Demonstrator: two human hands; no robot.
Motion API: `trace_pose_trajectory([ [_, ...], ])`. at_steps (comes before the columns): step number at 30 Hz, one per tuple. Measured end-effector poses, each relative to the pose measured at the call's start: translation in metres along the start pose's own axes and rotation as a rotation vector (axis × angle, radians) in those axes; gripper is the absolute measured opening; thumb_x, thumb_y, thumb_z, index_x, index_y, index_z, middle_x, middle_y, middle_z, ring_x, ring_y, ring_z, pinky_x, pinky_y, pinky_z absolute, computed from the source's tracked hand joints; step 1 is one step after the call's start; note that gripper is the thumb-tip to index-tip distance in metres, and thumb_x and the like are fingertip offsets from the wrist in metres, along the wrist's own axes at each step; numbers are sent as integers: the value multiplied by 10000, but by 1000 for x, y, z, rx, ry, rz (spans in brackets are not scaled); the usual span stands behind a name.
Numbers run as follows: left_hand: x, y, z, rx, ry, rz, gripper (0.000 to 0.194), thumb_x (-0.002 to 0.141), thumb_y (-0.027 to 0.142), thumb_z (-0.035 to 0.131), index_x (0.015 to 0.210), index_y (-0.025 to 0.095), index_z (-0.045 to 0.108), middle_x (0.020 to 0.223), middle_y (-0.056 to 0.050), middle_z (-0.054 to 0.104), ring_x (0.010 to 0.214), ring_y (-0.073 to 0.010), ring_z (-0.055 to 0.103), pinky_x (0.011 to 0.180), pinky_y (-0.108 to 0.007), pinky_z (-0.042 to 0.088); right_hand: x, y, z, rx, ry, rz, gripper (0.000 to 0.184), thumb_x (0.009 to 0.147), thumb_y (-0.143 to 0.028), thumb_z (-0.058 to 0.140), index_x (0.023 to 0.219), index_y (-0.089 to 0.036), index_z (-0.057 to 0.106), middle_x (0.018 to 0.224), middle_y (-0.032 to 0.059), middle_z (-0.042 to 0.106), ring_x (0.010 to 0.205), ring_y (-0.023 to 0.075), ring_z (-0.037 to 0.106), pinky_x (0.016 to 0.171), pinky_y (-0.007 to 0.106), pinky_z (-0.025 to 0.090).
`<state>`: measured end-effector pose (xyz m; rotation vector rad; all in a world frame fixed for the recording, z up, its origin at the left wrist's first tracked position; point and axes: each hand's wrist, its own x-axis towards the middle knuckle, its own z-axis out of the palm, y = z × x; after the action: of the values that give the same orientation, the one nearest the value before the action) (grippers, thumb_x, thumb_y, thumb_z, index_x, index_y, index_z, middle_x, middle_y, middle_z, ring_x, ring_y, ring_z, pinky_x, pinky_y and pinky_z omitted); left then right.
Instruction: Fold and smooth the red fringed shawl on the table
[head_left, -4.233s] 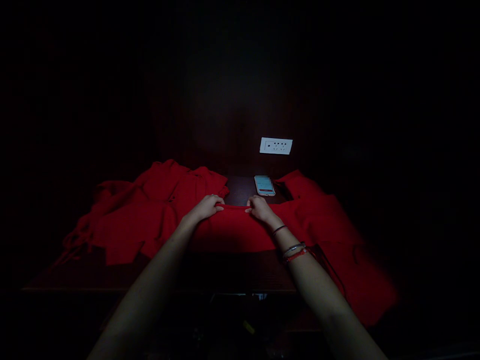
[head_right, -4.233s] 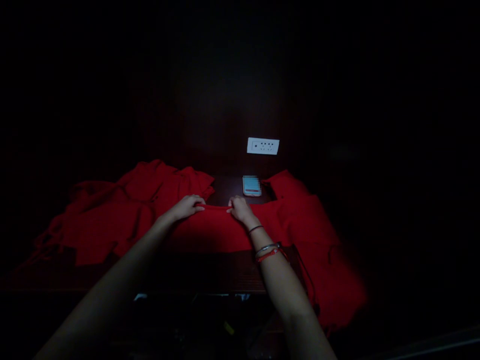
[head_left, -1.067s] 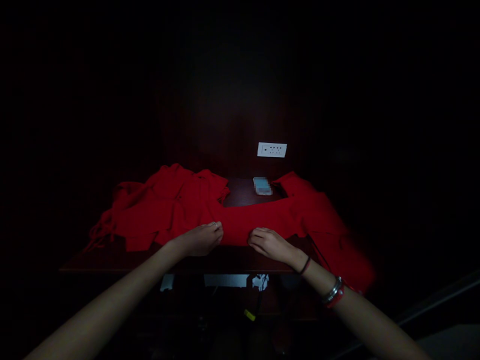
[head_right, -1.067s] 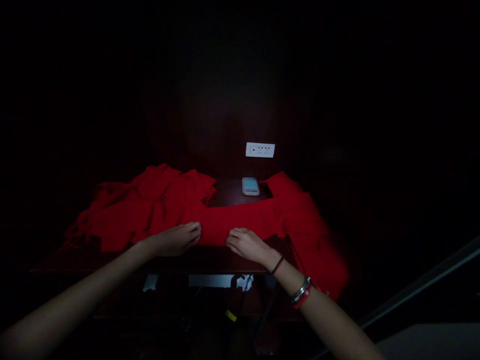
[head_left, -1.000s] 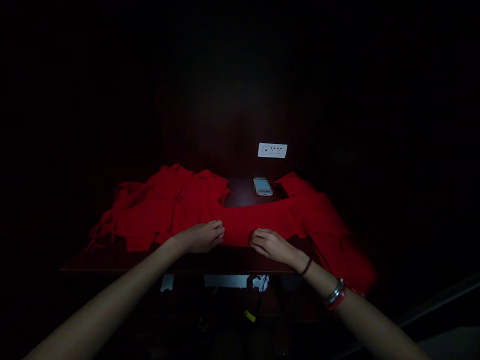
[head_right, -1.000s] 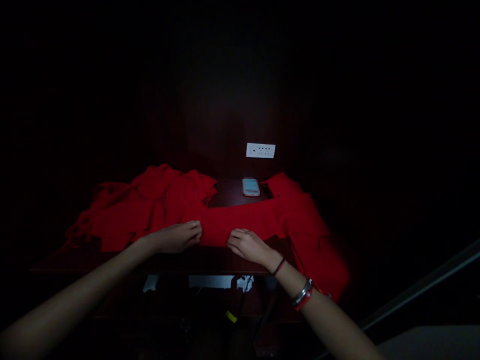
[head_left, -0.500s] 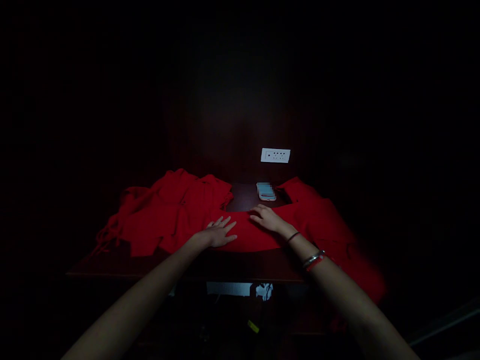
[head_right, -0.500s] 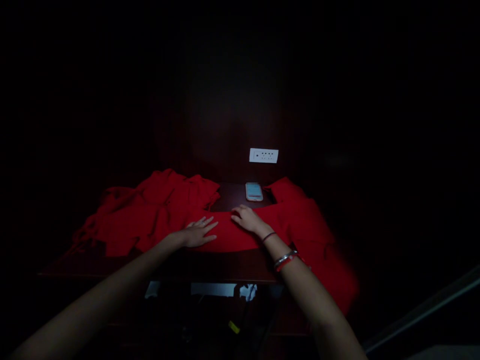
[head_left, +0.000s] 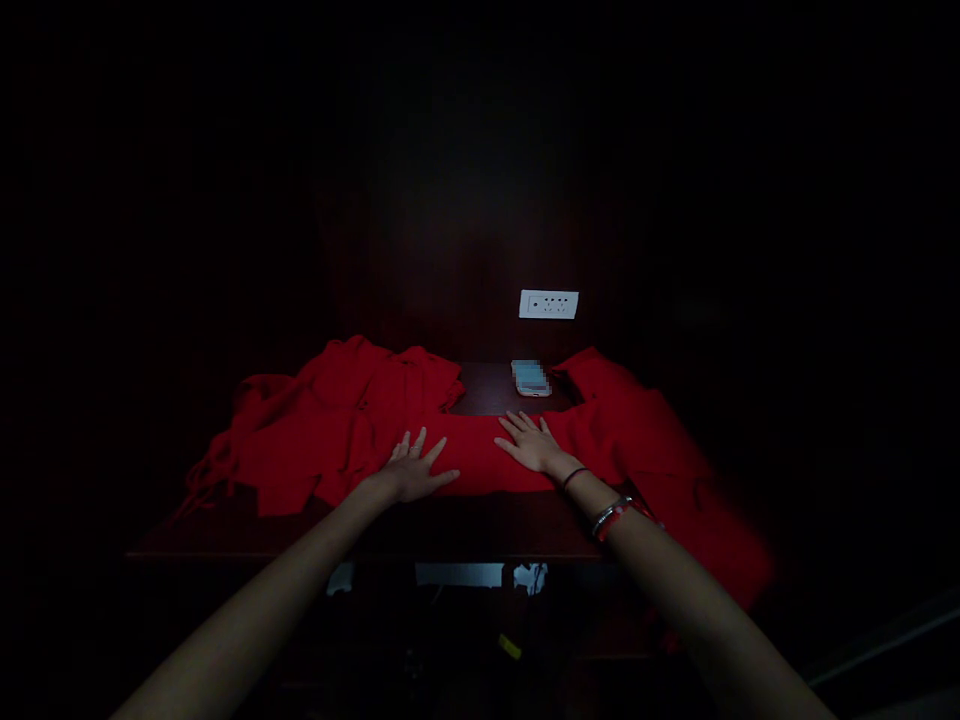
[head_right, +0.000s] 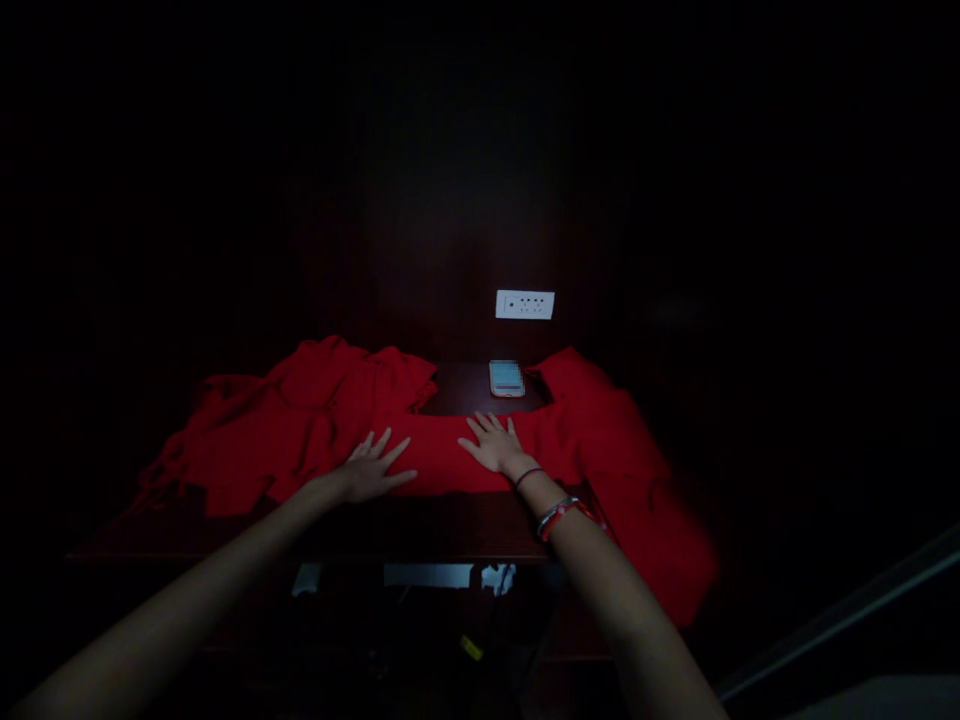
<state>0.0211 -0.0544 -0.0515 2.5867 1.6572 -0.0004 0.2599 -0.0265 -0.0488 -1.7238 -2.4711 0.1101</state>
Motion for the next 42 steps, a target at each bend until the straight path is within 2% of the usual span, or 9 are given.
trace_pose_trajectory([
  [3, 2, 11, -8, -49, 38, -23, 749, 718, 646, 249, 1302, 181, 186, 1368, -159, 96, 1231, -331, 76, 930, -486, 186, -6, -6, -9, 18, 126, -4, 628, 786, -565, 236, 1298, -202, 222, 1362, 86, 182, 1234, 260, 116, 944, 519, 114],
  [5, 1, 15, -11, -67, 131, 111, 668, 755, 586, 280, 1293, 196, 210, 1375, -127, 103, 1243, -278, 76, 958, -422, 192, -16, -10, -17, 53, 154, -79, 569, 786, -505, 337, 1252, -179, 327, 1308, 113, 298, 1191, 243, 245, 938, 446, 209],
  [8, -3, 16, -9, -86, 181, 300, 527, 780, 466, 375, 1236, 206, 326, 1342, -94, 216, 1217, -219, 198, 955, -332, 241, -38, -14, -24, 118, 86, -309, 331, 799, -334, 425, 1056, -155, 531, 1055, 93, 532, 979, 161, 472, 848, 279, 342],
  [12, -7, 14, -6, -152, 221, 431, 270, 804, 332, 401, 1008, 191, 508, 1060, -53, 467, 979, -143, 440, 868, -258, 332, -62, -16, -20, 110, 110, -444, 162, 801, -215, 435, 862, -162, 575, 843, 48, 560, 806, 124, 506, 736, 222, 376],
  [15, -9, 15, -6, -175, 215, 478, 186, 819, 290, 376, 839, 188, 531, 867, -19, 508, 842, -127, 465, 797, -250, 356, -69, -18, -13, 38, 159, -444, 156, 816, -168, 390, 788, -159, 543, 790, 44, 534, 759, 123, 482, 707, 226, 365],
  [21, -10, 23, -5, -152, 201, 461, 180, 829, 247, 347, 738, 179, 487, 776, -8, 501, 771, -130, 446, 755, -253, 351, -69, -22, -11, -46, 196, -394, 158, 780, -68, 374, 778, -163, 501, 773, 39, 511, 731, 128, 443, 701, 235, 339],
  [31, -9, 27, -18, -83, 254, 402, 193, 844, 212, 278, 738, 168, 433, 793, -34, 467, 751, -148, 417, 764, -294, 354, -66, -24, -25, -10, 277, -353, 149, 800, -109, 357, 761, -161, 491, 755, 32, 491, 720, 123, 434, 690, 229, 339],
  [37, -14, 25, -12, -111, 73, 395, 180, 834, 239, 286, 810, 177, 453, 918, -47, 447, 875, -159, 418, 838, -339, 334, -73, -21, -19, -17, 156, -445, 141, 813, -154, 371, 754, -164, 499, 771, 30, 499, 731, 121, 446, 711, 245, 350],
  [42, -13, 22, -18, -133, 25, 369, 194, 777, 370, 401, 851, 205, 473, 1055, -42, 426, 1012, -189, 387, 898, -385, 287, -76, -15, -22, 58, 106, -499, 176, 832, -245, 365, 856, -175, 525, 854, 46, 512, 821, 132, 463, 778, 274, 360],
])
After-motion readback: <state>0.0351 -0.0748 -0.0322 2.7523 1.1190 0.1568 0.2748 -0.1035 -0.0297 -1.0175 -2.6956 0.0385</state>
